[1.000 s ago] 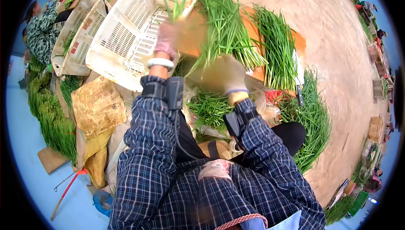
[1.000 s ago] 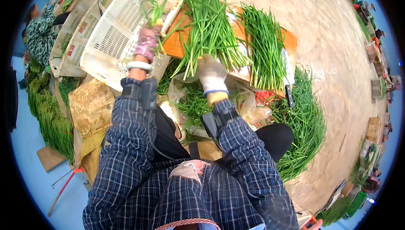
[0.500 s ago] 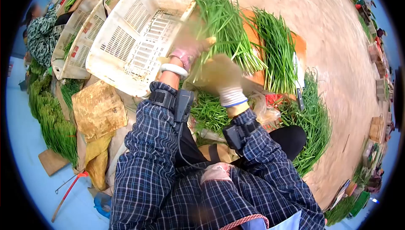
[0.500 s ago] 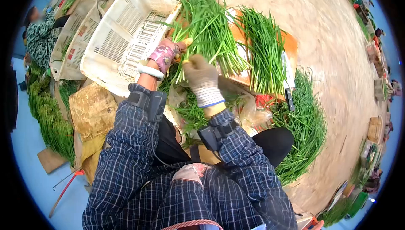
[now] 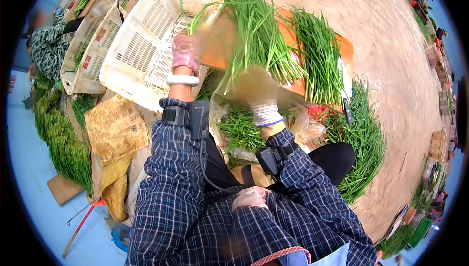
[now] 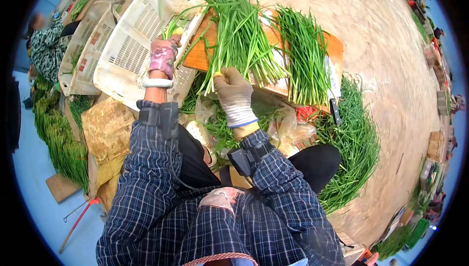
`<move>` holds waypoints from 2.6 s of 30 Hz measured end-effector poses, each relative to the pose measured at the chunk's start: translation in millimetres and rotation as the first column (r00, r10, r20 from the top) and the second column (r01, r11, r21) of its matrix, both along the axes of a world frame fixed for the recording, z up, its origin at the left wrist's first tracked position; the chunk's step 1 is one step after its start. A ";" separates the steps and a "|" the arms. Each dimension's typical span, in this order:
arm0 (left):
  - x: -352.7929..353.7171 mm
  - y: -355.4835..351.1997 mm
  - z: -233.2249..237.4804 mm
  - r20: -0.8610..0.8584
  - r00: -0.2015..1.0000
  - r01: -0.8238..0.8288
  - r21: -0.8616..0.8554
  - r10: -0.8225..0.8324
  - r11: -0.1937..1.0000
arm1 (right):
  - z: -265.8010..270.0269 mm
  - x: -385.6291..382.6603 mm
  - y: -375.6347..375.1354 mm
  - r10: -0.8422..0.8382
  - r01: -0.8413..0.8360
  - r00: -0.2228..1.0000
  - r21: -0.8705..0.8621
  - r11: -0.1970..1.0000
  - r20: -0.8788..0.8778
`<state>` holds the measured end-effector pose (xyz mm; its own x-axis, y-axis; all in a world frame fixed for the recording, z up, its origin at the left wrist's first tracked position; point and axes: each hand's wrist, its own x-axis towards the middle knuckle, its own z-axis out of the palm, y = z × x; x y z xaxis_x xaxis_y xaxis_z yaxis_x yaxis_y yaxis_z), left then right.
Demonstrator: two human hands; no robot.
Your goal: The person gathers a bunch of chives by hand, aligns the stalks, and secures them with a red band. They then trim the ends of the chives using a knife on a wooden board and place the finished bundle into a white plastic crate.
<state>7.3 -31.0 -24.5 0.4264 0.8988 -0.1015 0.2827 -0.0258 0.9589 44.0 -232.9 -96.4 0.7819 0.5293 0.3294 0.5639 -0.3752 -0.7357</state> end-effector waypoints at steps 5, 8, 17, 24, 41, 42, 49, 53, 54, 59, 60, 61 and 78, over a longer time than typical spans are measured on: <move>5.2 -41.1 11.7 -0.049 0.882 0.468 -0.031 -0.469 0.883 | 27.6 -11.4 4.8 0.087 -0.084 0.996 0.080 0.993 -0.030; 7.6 -47.0 22.7 0.119 0.860 0.499 0.002 -0.496 0.866 | 23.8 -7.8 11.2 0.128 -0.126 0.988 0.033 0.992 -0.086; -1.9 22.5 -38.5 0.283 0.934 0.280 -0.199 -0.218 0.939 | 42.2 140.7 32.9 -0.248 0.076 0.904 -0.441 0.894 -0.347; 9.2 -6.8 -10.8 0.192 0.976 0.181 -0.432 -0.106 0.883 | 27.9 178.2 91.1 -0.223 0.045 0.956 -0.656 0.754 -0.190; 20.5 -24.2 -6.8 0.356 0.787 0.523 0.048 -0.504 0.851 | 135.6 116.8 -7.5 0.299 0.088 0.759 0.546 0.833 -0.579; 20.9 -29.3 -3.4 0.324 0.784 0.545 0.050 -0.530 0.837 | 138.1 102.9 -5.4 0.263 0.039 0.763 0.449 0.893 -0.590; 15.5 -55.7 27.5 0.192 0.796 0.605 -0.284 -0.574 0.743 | 71.2 90.4 23.3 0.086 -0.030 0.752 0.096 0.995 -0.654; 11.1 -55.6 24.5 0.358 0.829 0.539 -0.309 -0.429 0.784 | 23.4 74.4 19.1 0.351 -0.115 0.767 0.423 0.899 -0.538; 10.4 -64.4 37.8 0.462 0.798 0.529 -0.227 -0.388 0.818 | 22.0 55.6 18.2 0.384 -0.147 0.757 0.435 0.888 -0.528; 13.7 -29.2 3.9 0.410 0.869 0.468 -0.505 -0.276 0.725 | 13.7 25.6 -8.1 0.221 -0.263 0.942 -0.148 0.953 -0.253; 12.3 -13.6 -10.5 0.320 0.873 0.475 -0.381 -0.369 0.793 | 9.8 18.0 -15.6 0.234 -0.265 0.958 -0.206 0.942 -0.166; 9.0 -11.7 -4.4 0.212 0.871 0.486 -0.249 -0.442 0.838 | -3.0 12.8 -28.6 0.269 -0.299 0.951 -0.229 0.926 -0.154; 23.0 -39.7 -72.1 -0.779 0.482 0.641 0.001 -0.401 0.768 | 21.3 17.4 8.7 0.071 -0.176 0.981 -0.682 0.710 -0.179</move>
<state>30.3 -70.7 -96.6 0.7209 0.5696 -0.3947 0.6926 -0.6122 0.3814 61.4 -224.1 -75.1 0.7003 0.6620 -0.2672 0.5615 -0.7419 -0.3666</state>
